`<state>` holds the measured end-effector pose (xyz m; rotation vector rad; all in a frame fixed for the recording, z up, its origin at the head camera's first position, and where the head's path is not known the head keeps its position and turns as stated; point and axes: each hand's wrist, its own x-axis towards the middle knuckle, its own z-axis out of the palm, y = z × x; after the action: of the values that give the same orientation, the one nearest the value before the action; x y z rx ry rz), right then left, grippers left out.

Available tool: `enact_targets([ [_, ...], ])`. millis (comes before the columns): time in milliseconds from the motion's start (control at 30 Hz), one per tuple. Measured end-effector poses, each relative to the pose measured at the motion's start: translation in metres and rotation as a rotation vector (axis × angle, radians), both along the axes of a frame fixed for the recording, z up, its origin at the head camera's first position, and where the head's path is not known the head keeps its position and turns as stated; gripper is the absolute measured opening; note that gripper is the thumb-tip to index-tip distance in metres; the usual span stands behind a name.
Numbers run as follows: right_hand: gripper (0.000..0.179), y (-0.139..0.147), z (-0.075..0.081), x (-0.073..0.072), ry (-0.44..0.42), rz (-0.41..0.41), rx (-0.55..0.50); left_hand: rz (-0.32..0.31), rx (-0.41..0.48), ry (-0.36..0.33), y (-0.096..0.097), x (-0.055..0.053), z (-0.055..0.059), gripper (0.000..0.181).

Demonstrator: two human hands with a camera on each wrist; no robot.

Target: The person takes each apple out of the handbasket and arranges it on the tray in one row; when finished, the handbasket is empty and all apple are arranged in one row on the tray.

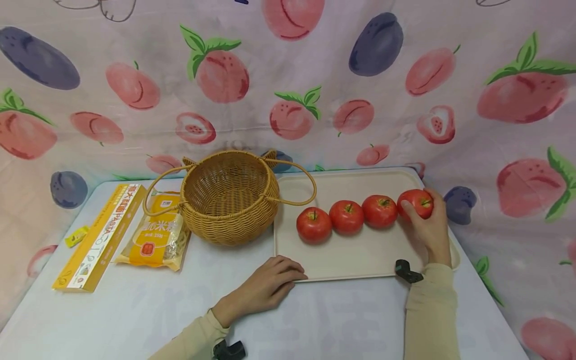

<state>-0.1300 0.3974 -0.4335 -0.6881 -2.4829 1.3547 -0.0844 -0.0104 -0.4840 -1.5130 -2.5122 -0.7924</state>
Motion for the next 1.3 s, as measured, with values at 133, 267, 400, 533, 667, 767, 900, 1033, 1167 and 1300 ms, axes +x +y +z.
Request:
enact_targets([
  [133,0.081,0.003,-0.003,-0.001,-0.023,0.016,0.013,0.002,0.003,0.001,0.0,0.0,0.0,0.026],
  [267,0.082,0.005,-0.007,-0.002,-0.018,0.04,0.039,0.005,0.001,-0.004,0.0,0.0,0.0,0.026],
  [400,0.083,0.002,-0.007,-0.004,-0.01,0.047,0.027,0.008,-0.003,-0.01,0.0,0.0,0.001,0.026],
  [533,0.086,-0.004,-0.005,-0.007,-0.024,0.052,0.022,0.013,-0.002,-0.015,-0.002,0.001,0.002,0.026],
  [667,0.088,-0.005,-0.005,-0.009,-0.052,0.066,0.018,0.016,0.0,-0.018,-0.002,0.001,0.003,0.026],
  [767,0.091,-0.005,-0.006,-0.01,-0.07,0.075,-0.004,0.017,-0.002,-0.027,-0.002,0.002,0.003,0.026],
  [900,0.092,-0.005,-0.008,-0.011,-0.077,0.072,-0.053,0.015,0.004,-0.053,-0.003,0.002,0.004,0.027],
  [1033,0.092,-0.004,-0.008,-0.01,-0.076,0.081,-0.077,0.008,0.026,-0.077,-0.004,0.002,0.004,0.027],
  [1167,0.092,-0.003,-0.007,-0.007,-0.081,0.074,-0.082,0.007,0.087,-0.121,-0.005,0.001,0.006,0.028],
  [1300,0.086,-0.003,-0.005,-0.004,-0.047,0.048,-0.067,0.061,0.174,-0.126,-0.011,0.0,0.008,0.028],
])
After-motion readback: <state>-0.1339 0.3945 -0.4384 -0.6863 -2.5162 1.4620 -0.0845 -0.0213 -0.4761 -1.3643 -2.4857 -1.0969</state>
